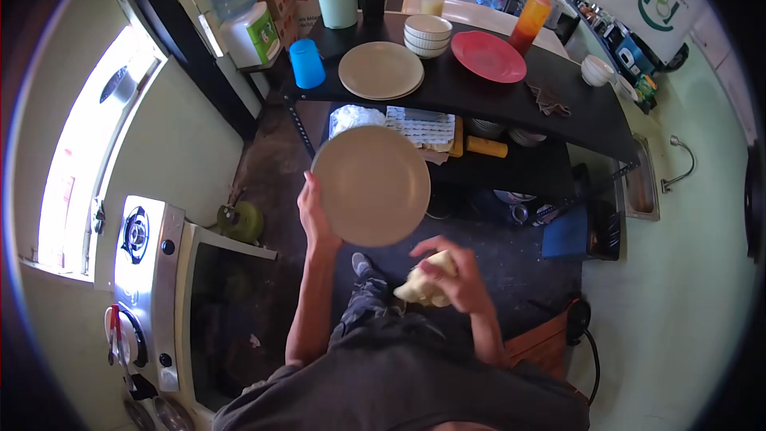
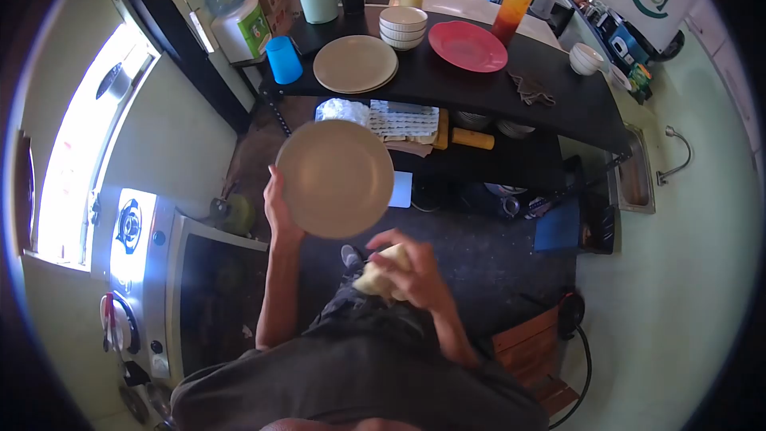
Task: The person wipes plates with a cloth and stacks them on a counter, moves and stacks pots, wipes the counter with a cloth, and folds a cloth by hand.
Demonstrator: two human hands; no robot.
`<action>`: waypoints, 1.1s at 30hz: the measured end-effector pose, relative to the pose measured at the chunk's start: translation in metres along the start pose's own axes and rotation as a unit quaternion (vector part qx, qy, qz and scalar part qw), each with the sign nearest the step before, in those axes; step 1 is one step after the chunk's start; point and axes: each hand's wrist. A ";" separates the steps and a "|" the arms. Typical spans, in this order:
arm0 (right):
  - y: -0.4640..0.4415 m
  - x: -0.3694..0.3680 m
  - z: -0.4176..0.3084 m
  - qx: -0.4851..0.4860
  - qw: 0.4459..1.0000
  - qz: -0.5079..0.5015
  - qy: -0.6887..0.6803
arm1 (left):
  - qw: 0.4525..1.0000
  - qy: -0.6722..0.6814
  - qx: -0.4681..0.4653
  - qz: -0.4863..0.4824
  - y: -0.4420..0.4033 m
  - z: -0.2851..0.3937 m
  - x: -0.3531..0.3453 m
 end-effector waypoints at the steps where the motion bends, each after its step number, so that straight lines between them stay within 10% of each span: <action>1: -0.009 0.005 0.005 -0.013 1.000 0.018 -0.014 | 0.999 0.034 0.007 0.006 -0.015 0.005 -0.004; 10: -0.124 -0.010 0.039 -0.064 0.994 0.050 -0.075 | 0.983 0.165 0.080 -0.014 -0.100 0.010 -0.036; 24: -0.281 0.004 0.033 0.017 0.992 0.128 -0.015 | 0.980 -0.186 -0.065 -0.002 -0.169 -0.007 -0.082; 33: -0.356 0.038 0.017 0.003 0.977 0.038 0.208 | 0.861 -0.456 -0.197 0.109 -0.215 -0.028 -0.110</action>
Point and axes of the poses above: each hand's wrist, its own y-axis away from the middle knuckle, its own x-axis out of the back of the hand, z = x × y, and after that the axes turned 11 degrees about z, right-handed
